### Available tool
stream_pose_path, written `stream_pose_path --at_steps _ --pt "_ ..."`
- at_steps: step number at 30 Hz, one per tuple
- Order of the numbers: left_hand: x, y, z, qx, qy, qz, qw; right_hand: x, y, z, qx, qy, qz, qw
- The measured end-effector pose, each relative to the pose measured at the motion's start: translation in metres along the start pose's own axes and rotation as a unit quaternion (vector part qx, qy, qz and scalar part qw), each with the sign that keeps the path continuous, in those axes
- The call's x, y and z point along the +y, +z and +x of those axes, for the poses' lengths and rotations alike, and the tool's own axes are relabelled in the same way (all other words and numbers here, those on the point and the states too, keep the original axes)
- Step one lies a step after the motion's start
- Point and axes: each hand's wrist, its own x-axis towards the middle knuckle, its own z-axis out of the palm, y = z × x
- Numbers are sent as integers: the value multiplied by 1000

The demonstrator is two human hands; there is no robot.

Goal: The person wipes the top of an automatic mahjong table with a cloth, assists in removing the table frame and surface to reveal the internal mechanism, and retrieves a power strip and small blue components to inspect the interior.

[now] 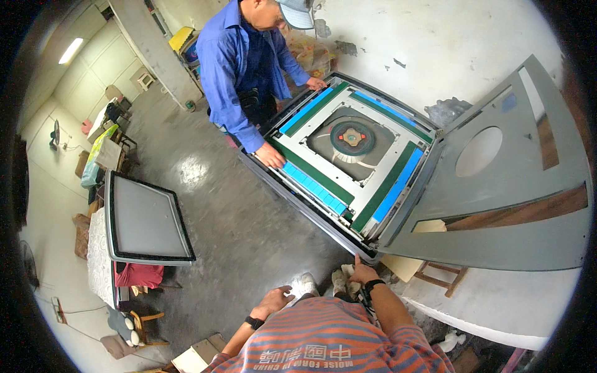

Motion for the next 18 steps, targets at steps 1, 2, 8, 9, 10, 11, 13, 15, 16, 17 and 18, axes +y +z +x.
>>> stream_pose_path --at_steps 1,2,8,9,10,11,13,15,16,17,18 --pt "3 -1 -1 0 -3 -1 1000 4 2 3 6 0 -2 1000" --pt "7 -4 -4 4 -2 -16 1000 4 3 6 3 -2 -4 1000" --pt "1 0 -1 11 -12 -50 999 11 11 20 37 -20 -5 999" --pt "-1 2 -1 15 -12 -49 999 8 10 17 36 -17 -10 999" --pt "-3 4 -1 16 -15 -50 999 6 8 15 34 -18 -12 999" --pt "-1 3 -1 17 -13 -47 999 3 5 12 23 -6 -6 1000" --pt "1 2 -2 19 -12 -44 999 1 5 9 11 5 -2 1000" --pt "3 1 -2 16 -13 -41 999 3 5 7 28 0 4 1000" --pt "3 0 -2 16 -13 -42 999 4 6 9 27 0 3 1000" --pt "4 0 -2 13 -11 -43 999 5 6 10 24 -1 16 1000" --pt "4 -1 -2 10 -8 -44 999 6 6 11 22 -2 28 999"
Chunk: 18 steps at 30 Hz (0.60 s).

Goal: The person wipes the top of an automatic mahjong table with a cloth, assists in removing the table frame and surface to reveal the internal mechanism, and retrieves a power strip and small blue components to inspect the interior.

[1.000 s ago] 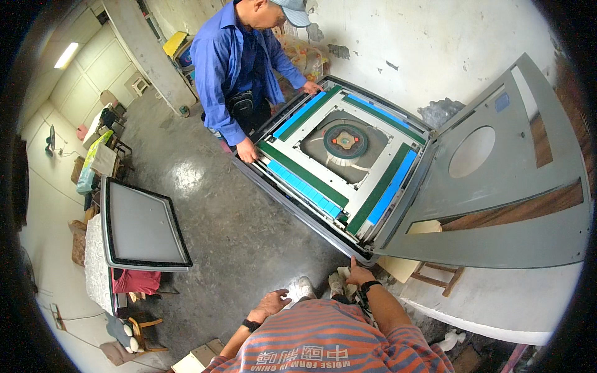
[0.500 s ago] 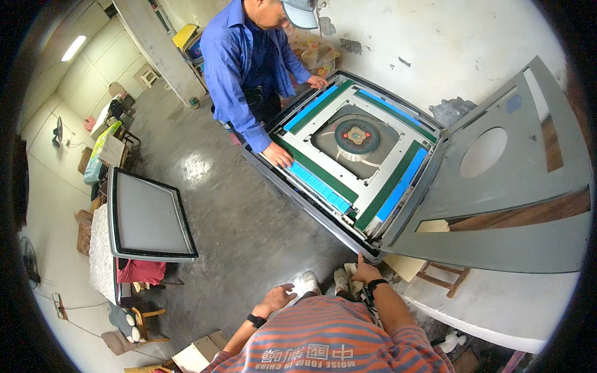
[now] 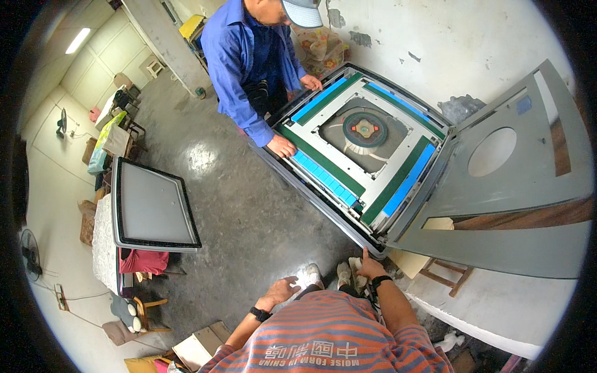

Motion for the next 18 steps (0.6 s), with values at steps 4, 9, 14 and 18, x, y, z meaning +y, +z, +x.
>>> stream_pose_path --at_steps 4,9,14,18 --pt "-1 1 1 -8 -17 11 1000 -3 -1 -3 0 6 2 1000" --pt "-5 3 2 2 -13 15 1000 -2 0 -1 -4 8 -3 1000" --pt "-10 5 5 2 -8 19 1000 -2 2 1 5 8 -17 1000" --pt "-9 3 4 -3 2 20 1000 -9 -3 -4 -12 27 -16 999"
